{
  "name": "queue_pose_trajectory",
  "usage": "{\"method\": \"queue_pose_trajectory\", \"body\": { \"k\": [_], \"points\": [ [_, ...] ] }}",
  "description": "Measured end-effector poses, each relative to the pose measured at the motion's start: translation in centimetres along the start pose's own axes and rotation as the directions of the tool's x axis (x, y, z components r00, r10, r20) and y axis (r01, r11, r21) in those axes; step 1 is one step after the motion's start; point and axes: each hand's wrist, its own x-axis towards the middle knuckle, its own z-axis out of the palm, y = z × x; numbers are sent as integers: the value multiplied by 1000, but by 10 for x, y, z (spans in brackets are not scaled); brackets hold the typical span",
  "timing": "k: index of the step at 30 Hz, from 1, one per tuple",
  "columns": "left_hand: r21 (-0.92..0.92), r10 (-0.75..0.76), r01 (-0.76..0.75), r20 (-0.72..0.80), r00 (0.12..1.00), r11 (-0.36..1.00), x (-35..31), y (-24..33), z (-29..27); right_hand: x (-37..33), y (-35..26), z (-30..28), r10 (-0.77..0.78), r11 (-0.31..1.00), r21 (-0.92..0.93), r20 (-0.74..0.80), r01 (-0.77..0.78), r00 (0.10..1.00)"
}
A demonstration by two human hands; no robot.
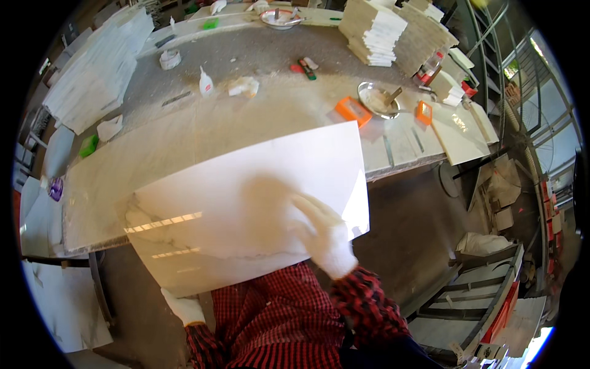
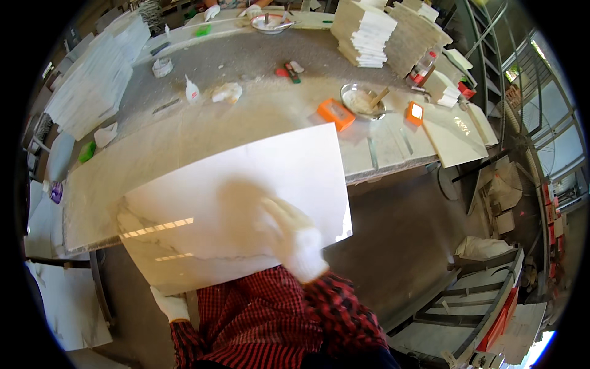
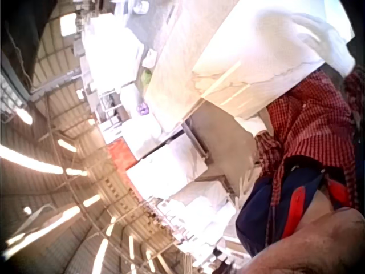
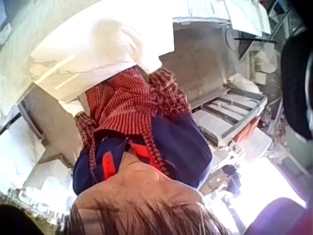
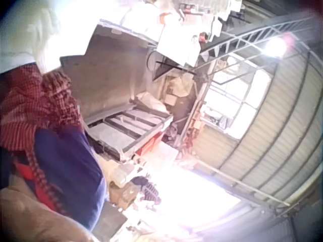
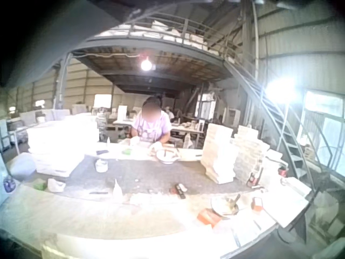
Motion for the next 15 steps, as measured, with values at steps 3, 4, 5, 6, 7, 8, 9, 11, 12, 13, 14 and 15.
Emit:
{"method": "queue_pose_trajectory", "body": {
  "k": [3,4,5,6,7,8,9,11,12,13,14,15],
  "points": [
    [90,3,4,-76,997,996,-17,1,18,54,-14,47,-237,944,-210,107,255,966],
    [106,8,3,-99,995,994,-23,5,23,68,-12,66,-295,919,-237,120,316,948],
    [127,-1,16,-119,993,992,-23,3,26,81,-8,81,-341,889,-275,138,367,930],
    [126,-4,17,-108,994,992,-20,3,20,91,-1,94,-394,856,-295,158,424,905],
    [124,-23,35,-94,995,992,-15,2,12,101,7,99,-403,847,-293,191,444,895],
    [125,-33,43,-81,996,991,-13,2,9,109,16,105,-413,840,-283,218,463,884],
    [126,-14,22,-63,998,992,-9,-1,7,116,24,109,-422,834,-273,245,480,873],
    [127,26,-21,-37,999,992,-8,-4,6,124,44,100,-353,834,-317,319,451,879],
    [119,21,-15,-51,998,993,-8,-5,5,127,55,89,-317,832,-340,355,437,879],
    [114,25,-17,-66,997,993,-10,-4,7,129,61,70,-278,830,-373,367,414,888],
    [107,15,-7,-73,997,994,-11,-5,11,131,67,45,-230,821,-420,377,387,897],
    [104,17,-9,-82,996,995,-12,-5,14,132,77,27,-208,826,-449,321,342,924]
  ]
}}
